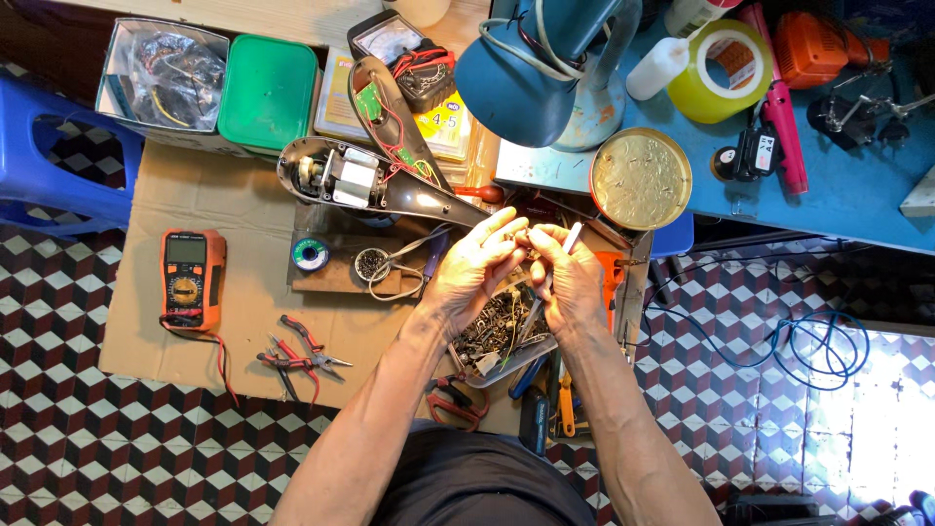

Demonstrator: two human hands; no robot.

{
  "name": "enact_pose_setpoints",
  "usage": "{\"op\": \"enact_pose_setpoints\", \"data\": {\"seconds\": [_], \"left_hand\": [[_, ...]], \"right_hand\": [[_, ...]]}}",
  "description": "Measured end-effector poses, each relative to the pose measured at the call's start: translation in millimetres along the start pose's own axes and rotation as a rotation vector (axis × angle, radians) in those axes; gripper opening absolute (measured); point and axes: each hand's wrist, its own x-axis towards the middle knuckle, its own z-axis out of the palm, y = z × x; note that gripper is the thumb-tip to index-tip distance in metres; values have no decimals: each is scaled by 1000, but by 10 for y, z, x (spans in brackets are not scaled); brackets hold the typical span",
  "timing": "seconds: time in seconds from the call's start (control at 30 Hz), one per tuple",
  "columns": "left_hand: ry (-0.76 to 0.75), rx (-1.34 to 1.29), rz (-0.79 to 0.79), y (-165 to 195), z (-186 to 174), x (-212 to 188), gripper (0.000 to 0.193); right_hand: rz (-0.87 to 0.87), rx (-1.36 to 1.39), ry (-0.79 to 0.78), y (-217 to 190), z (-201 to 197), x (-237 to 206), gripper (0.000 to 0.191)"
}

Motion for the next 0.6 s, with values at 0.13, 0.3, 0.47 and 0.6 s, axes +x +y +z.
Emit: {"op": "enact_pose_setpoints", "data": {"seconds": [0.13, 0.3, 0.47, 0.6], "left_hand": [[23, 2, 14, -26, -31, 89, 62], [28, 28, 53, 0, -4, 218, 62], [49, 22, 51, 25, 6, 304, 64], [44, -23, 34, 18, -4, 362, 68]], "right_hand": [[-65, -54, -3, -11, 63, 29, 14], [-40, -100, 66, -107, 174, 121, 17], [-27, -117, 94, -165, 217, 169, 19], [-33, -127, 100, -160, 202, 220, 19]]}}
